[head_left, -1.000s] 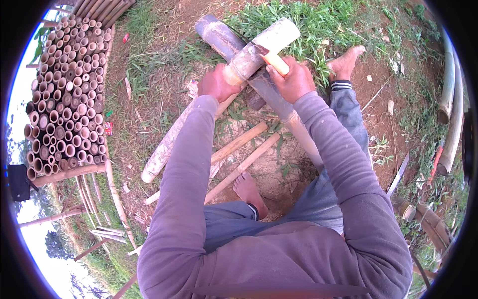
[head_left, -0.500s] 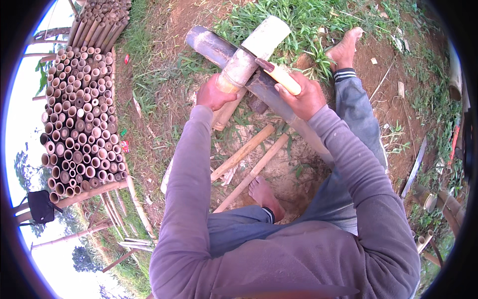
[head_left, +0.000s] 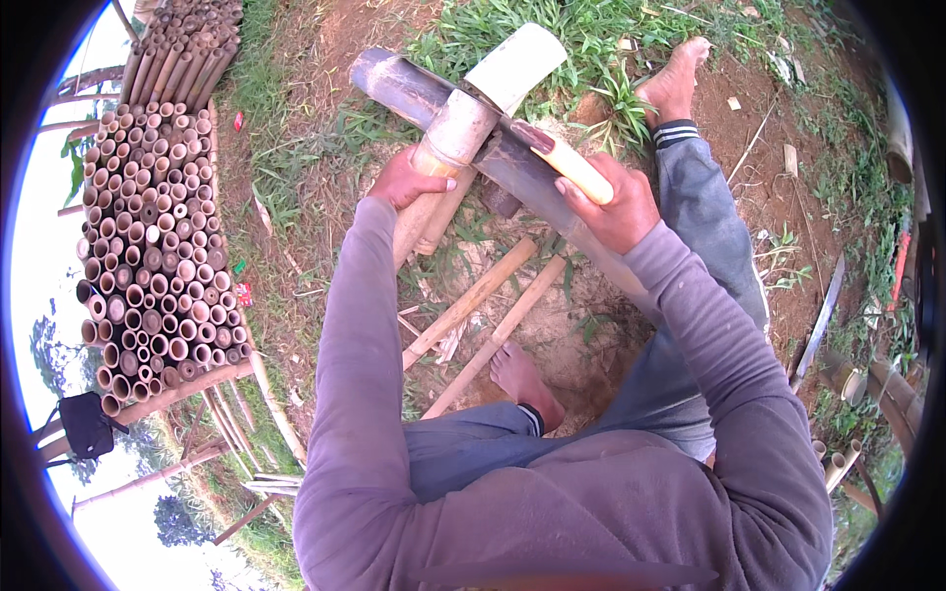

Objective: The person sits on the ground and uses a hand saw to cut a long bamboo pole into shorter sections. They repeatedly position the bamboo on a support, saw through it, and move the cut pieces aside.

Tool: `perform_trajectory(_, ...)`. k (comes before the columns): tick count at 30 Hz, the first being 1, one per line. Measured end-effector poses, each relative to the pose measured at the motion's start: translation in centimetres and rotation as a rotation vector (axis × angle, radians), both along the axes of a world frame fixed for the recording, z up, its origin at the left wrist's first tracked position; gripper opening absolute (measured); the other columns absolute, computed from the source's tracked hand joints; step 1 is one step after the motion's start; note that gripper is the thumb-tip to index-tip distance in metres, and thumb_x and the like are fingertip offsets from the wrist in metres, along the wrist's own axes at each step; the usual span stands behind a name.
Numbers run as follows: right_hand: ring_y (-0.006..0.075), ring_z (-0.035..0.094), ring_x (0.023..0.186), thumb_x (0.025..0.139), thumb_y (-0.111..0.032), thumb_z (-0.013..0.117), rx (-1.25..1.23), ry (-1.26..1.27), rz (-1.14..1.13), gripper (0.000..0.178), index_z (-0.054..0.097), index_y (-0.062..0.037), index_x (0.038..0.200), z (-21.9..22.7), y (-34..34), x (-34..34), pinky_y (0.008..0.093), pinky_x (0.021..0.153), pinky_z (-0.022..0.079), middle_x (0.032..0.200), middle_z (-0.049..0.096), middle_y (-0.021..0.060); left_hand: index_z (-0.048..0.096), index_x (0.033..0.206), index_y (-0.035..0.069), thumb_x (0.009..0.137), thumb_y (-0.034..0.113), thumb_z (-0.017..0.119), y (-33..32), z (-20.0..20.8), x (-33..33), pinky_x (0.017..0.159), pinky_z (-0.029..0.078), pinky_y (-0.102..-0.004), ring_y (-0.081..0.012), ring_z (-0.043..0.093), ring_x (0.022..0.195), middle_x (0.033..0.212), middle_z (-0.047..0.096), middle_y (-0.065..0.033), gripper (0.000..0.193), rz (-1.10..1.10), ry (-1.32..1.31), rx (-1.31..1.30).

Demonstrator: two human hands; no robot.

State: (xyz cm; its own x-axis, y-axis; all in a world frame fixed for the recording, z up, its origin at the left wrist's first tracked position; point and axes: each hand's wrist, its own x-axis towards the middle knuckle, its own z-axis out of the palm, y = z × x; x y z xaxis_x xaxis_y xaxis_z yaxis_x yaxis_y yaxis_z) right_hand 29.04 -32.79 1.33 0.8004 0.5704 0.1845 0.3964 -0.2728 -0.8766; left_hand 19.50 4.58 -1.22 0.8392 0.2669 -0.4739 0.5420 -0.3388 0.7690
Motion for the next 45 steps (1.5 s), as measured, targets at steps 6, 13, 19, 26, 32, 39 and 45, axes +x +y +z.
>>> perform_trajectory(6,0.0359,0.078,0.076,0.091,-0.012,0.086,0.073,-0.093,0.007,0.027,0.071,0.0007,0.109,-0.5,-7.8,-3.9,0.042,0.068,0.062,0.085,0.074,0.0156,0.067,0.136,0.002,0.069,0.024,0.098,0.7,0.3,0.1,0.11,0.05,-0.0371,-0.0233,0.07,0.117,0.127,0.076,-0.0114,0.077,0.033,0.017,-0.004)
perform_trajectory(13,0.0382,0.076,0.074,0.095,-0.03,0.084,0.0,0.087,0.019,0.03,0.074,-0.0049,0.108,-0.3,0.4,0.9,0.0451,0.066,0.058,0.08,0.072,0.0189,0.067,0.137,0.001,0.069,0.025,0.099,1.0,-0.5,-0.2,0.111,0.05,-0.0368,-0.0228,0.069,0.12,0.129,0.075,-0.0108,0.078,0.011,-0.004,0.029)
perform_trajectory(19,0.0379,0.073,0.07,0.093,-0.023,0.085,-0.004,0.044,-0.004,0.025,0.072,-0.0026,0.1,0.3,-3.2,-0.1,0.0442,0.062,0.056,0.078,0.069,0.0199,0.066,0.138,0.001,0.068,0.025,0.099,0.0,-0.1,-0.3,0.112,0.049,-0.0367,-0.0238,0.069,0.12,0.128,0.075,-0.0108,0.081,0.034,0.031,-0.057)
perform_trajectory(26,0.0378,0.074,0.076,0.092,-0.034,0.083,-0.084,-0.23,0.052,0.039,0.07,-0.0081,0.119,-2.0,-2.6,1.4,0.0452,0.07,0.059,0.09,0.074,0.0157,0.061,0.144,0.001,0.066,0.022,0.1,0.6,0.4,-1.1,0.117,0.046,-0.0373,-0.0248,0.066,0.128,0.137,0.071,-0.0118,0.09,0.044,0.007,0.03)
perform_trajectory(32,0.0366,0.061,0.126,0.087,-0.039,0.083,-0.3,-0.326,0.148,0.06,0.065,-0.0078,0.135,-5.4,-5.9,-1.1,0.0488,0.11,0.046,0.135,0.064,0.0159,0.058,0.151,0.002,0.066,0.022,0.099,-3.1,12.7,-6.0,0.12,0.044,-0.0383,-0.024,0.063,0.133,0.142,0.069,-0.009,0.097,0.055,-0.108,-0.079)
perform_trajectory(39,0.0384,0.057,0.131,0.089,-0.038,0.079,-0.273,-0.571,-0.043,0.065,0.059,-0.0091,0.144,-6.6,-7.6,-2.8,0.0552,0.116,0.039,0.139,0.061,0.0155,0.057,0.148,0.002,0.065,0.025,0.101,-5.3,27.8,-20.8,0.115,0.049,-0.0395,-0.0239,0.066,0.129,0.137,0.07,-0.0104,0.097,0.301,-0.519,0.59)
perform_trajectory(45,0.0348,0.057,0.134,0.093,-0.045,0.075,-0.381,-0.589,-0.09,0.059,0.065,-0.0141,0.142,-8.7,-9.9,-3.9,0.055,0.114,0.042,0.141,0.062,0.0108,0.056,0.142,-0.003,0.069,0.026,0.103,-12.7,35.3,-37.3,0.109,0.057,-0.0398,-0.026,0.07,0.122,0.131,0.071,-0.0162,0.091,0.754,-0.976,1.061)
